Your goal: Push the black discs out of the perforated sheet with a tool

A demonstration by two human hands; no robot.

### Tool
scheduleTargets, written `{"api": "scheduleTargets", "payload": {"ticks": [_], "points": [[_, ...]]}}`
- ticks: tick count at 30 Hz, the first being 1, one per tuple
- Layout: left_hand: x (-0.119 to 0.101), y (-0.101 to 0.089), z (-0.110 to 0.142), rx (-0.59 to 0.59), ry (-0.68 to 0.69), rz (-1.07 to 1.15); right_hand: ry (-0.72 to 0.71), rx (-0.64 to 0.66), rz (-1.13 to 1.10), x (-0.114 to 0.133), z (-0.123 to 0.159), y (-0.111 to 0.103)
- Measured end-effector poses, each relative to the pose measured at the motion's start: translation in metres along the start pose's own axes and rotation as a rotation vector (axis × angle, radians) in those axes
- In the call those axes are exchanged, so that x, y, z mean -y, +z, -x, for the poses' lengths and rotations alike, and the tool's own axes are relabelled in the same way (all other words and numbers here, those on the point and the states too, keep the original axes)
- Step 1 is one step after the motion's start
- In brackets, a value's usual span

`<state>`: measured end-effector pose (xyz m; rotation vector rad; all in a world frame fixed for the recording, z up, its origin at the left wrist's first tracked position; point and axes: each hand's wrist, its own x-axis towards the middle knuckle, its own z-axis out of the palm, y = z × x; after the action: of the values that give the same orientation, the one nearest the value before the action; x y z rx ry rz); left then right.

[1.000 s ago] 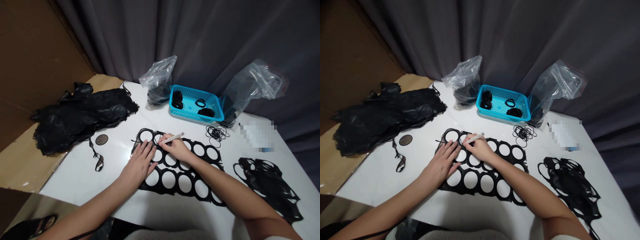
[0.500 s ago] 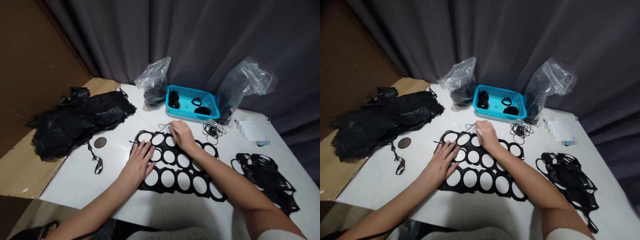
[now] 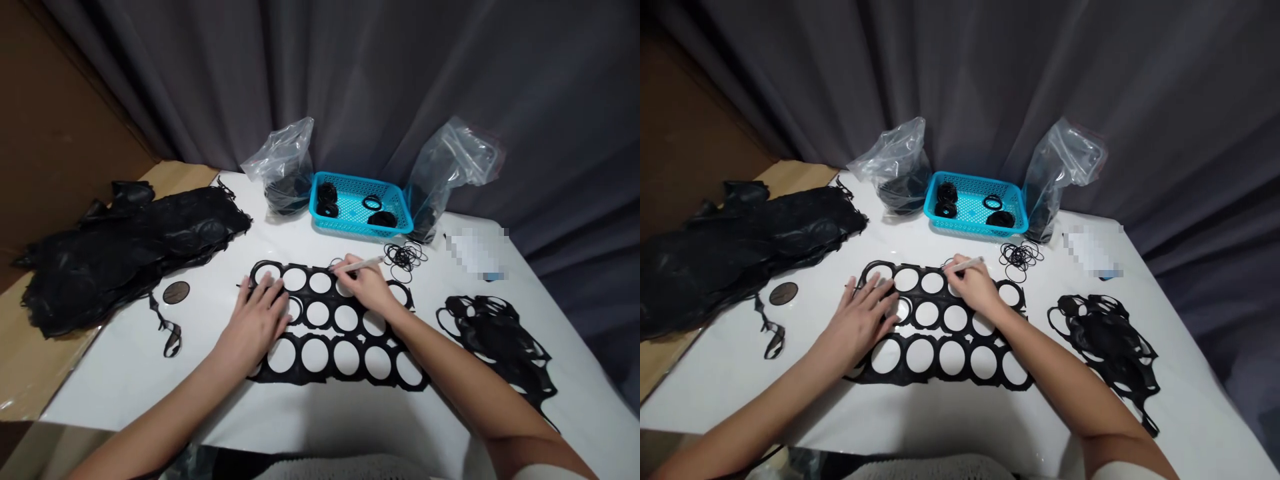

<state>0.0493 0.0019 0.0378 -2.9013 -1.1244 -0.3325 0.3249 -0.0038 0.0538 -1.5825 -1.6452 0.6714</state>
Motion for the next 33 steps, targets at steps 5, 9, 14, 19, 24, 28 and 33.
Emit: {"api": "scheduleTargets", "payload": {"ticks": [5,9,14,19,24,28,33], "points": [[-0.026,0.009,-0.014,0.032,0.109,0.013,0.003,0.149,-0.164,0.009,0.013,0.021],[-0.030,0.017,-0.010,0.059,0.073,0.000,0.050,0.168,-0.231,0.005,0.014,0.025],[-0.028,0.016,-0.008,0.083,0.092,-0.004,0.041,0.166,-0.237,0.004,0.014,0.027],[-0.029,0.014,-0.009,0.079,0.092,0.025,-0.043,0.159,-0.155,0.005,0.016,0.029],[-0.029,0.014,-0.009,0.073,0.094,0.027,-0.058,0.152,-0.157,0.005,0.019,0.030],[-0.030,0.014,-0.009,0.069,0.091,0.039,-0.044,0.150,-0.156,0.004,0.018,0.030],[-0.029,0.015,-0.008,0.076,0.079,0.056,-0.130,0.148,-0.063,0.006,0.020,0.029]]}}
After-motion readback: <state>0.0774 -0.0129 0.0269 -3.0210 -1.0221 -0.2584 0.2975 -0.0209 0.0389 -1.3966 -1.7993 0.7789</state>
